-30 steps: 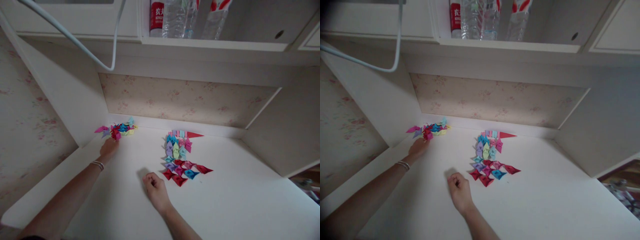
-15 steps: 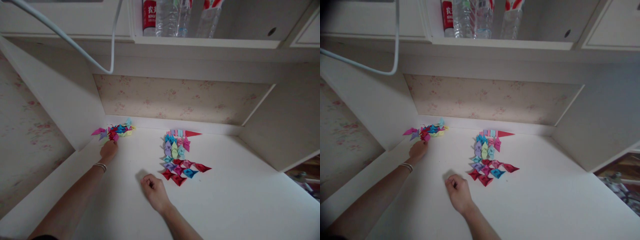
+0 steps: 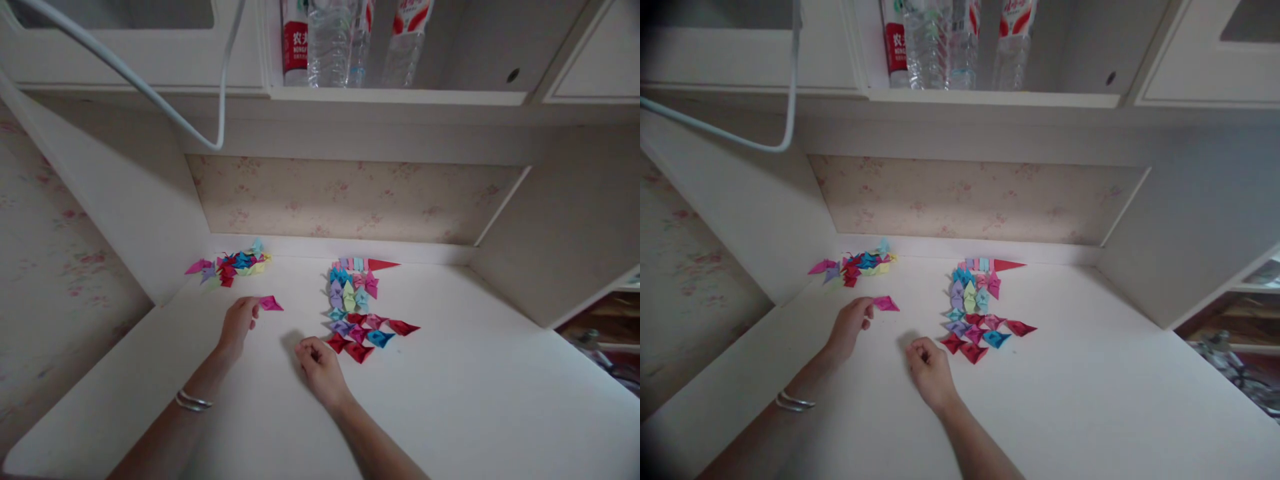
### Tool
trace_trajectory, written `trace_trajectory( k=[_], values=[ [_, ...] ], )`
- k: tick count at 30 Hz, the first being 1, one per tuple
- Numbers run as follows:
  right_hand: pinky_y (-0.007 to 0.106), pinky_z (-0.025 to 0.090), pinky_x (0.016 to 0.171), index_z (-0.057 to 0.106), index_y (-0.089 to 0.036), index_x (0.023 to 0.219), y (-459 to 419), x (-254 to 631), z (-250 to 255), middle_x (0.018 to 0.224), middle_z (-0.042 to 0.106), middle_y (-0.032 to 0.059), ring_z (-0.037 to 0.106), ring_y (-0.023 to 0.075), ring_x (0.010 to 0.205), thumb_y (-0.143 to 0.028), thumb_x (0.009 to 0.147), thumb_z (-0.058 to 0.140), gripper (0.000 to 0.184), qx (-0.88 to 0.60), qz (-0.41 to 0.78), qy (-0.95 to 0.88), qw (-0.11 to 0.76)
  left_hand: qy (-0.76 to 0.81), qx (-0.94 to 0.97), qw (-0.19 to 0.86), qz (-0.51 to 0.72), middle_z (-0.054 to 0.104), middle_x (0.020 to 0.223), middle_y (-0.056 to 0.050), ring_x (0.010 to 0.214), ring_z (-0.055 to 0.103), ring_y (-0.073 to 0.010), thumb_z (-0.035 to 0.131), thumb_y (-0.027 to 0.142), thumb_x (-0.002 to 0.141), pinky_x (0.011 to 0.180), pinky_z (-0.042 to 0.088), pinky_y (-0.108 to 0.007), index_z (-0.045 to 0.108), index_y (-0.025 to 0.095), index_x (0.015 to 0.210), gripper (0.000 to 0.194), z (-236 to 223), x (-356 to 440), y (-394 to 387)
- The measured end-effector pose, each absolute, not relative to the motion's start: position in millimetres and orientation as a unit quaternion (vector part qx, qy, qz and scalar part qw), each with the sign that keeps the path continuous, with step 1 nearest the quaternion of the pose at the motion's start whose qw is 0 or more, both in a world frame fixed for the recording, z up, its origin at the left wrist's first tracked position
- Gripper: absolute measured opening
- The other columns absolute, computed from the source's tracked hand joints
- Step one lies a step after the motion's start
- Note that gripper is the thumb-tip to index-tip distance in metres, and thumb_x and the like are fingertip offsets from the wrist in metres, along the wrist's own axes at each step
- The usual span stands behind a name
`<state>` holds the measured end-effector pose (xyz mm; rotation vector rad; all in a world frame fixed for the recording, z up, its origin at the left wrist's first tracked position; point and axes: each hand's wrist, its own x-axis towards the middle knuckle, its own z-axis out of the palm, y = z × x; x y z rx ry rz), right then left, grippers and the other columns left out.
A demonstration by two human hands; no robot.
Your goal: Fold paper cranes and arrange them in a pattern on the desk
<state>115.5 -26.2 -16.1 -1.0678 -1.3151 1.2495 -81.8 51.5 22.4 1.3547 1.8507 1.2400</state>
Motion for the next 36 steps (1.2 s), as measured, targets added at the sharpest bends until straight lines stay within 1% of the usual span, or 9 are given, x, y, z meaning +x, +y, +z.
trace_trajectory(
  k=[4,7,9,15,20,24,28,32,36],
  values=[
    [0.019,0.027,0.039,0.056,-0.021,0.099,-30,120,-15,0.073,0.048,-0.0036,0.037,0.0065,0.048,-0.039,0.081,0.06,0.026,-0.431,0.526,-0.501,0.536,0.552,0.409,0.453,0.569,0.055,0.069,0.0,0.062,0.05,-0.0116,0.057,0.037,0.07,0.047,0.036,-0.019,0.066,0.015,0.093,0.033,21,-51,28],
    [0.018,0.031,0.038,0.045,-0.027,0.122,-34,122,-14,0.092,0.051,-0.0011,0.04,0.005,0.048,-0.037,0.078,0.064,0.049,-0.422,0.539,-0.488,0.542,0.491,0.352,0.564,0.563,0.054,0.068,0.001,0.059,0.048,-0.0098,0.062,0.036,0.069,0.044,0.031,-0.018,0.067,0.014,0.086,0.028,14,-32,16],
    [0.018,0.033,0.038,0.042,-0.029,0.128,-35,122,-13,0.098,0.051,0.0004,0.041,0.0048,0.048,-0.038,0.079,0.063,0.054,-0.429,0.531,-0.492,0.541,0.48,0.34,0.595,0.547,0.058,0.07,-0.001,0.058,0.049,-0.0095,0.063,0.038,0.07,0.043,0.029,-0.018,0.065,0.014,0.08,0.027,6,-21,10],
    [0.021,0.038,0.043,0.066,-0.021,0.101,-32,125,-7,0.084,0.058,0.004,0.046,0.0096,0.053,-0.044,0.084,0.056,0.03,-0.475,0.42,-0.524,0.57,0.467,0.378,0.601,0.527,0.06,0.07,-0.002,0.05,0.047,-0.0087,0.058,0.05,0.077,0.04,0.029,-0.019,0.061,0.013,0.079,0.037,-5,-7,1],
    [0.023,0.035,0.042,0.066,-0.02,0.1,-29,132,-3,0.079,0.058,0.0026,0.043,0.0092,0.047,-0.048,0.085,0.053,0.034,-0.495,0.404,-0.488,0.594,0.45,0.419,0.572,0.543,0.059,0.081,0.0,0.054,0.05,-0.0084,0.062,0.046,0.076,0.039,0.031,-0.017,0.056,0.019,0.092,0.032,5,-7,-2],
    [0.023,0.03,0.04,0.064,-0.018,0.099,-27,137,0,0.069,0.055,-0.0003,0.039,0.0089,0.044,-0.049,0.085,0.053,0.036,-0.498,0.435,-0.457,0.595,0.458,0.492,0.541,0.506,0.056,0.065,0.003,0.049,0.046,-0.0087,0.063,0.047,0.075,0.039,0.03,-0.018,0.058,0.018,0.105,0.042,10,-8,-3],
    [0.023,0.031,0.041,0.064,-0.018,0.102,-27,141,2,0.065,0.052,-0.001,0.04,0.0098,0.046,-0.049,0.086,0.052,0.037,-0.493,0.436,-0.452,0.603,0.483,0.531,0.501,0.484,0.049,0.051,0.004,0.044,0.041,-0.0084,0.063,0.049,0.075,0.041,0.029,-0.019,0.066,0.015,0.097,0.041,7,-11,-2],
    [0.022,0.031,0.041,0.064,-0.019,0.102,-25,143,2,0.071,0.053,0.0001,0.041,0.0097,0.048,-0.05,0.085,0.053,0.037,-0.501,0.412,-0.447,0.616,0.494,0.521,0.502,0.483,0.053,0.051,0.002,0.042,0.041,-0.0088,0.066,0.05,0.072,0.04,0.028,-0.02,0.068,0.015,0.096,0.043,3,-11,-1],
    [0.021,0.029,0.04,0.063,-0.018,0.099,-23,144,0,0.066,0.049,-0.0017,0.04,0.0093,0.046,-0.049,0.085,0.053,0.035,-0.505,0.414,-0.437,0.619,0.5,0.527,0.494,0.478,0.054,0.049,0.002,0.041,0.039,-0.009,0.065,0.05,0.073,0.038,0.028,-0.021,0.069,0.016,0.094,0.04,2,-10,0]
  ],
)
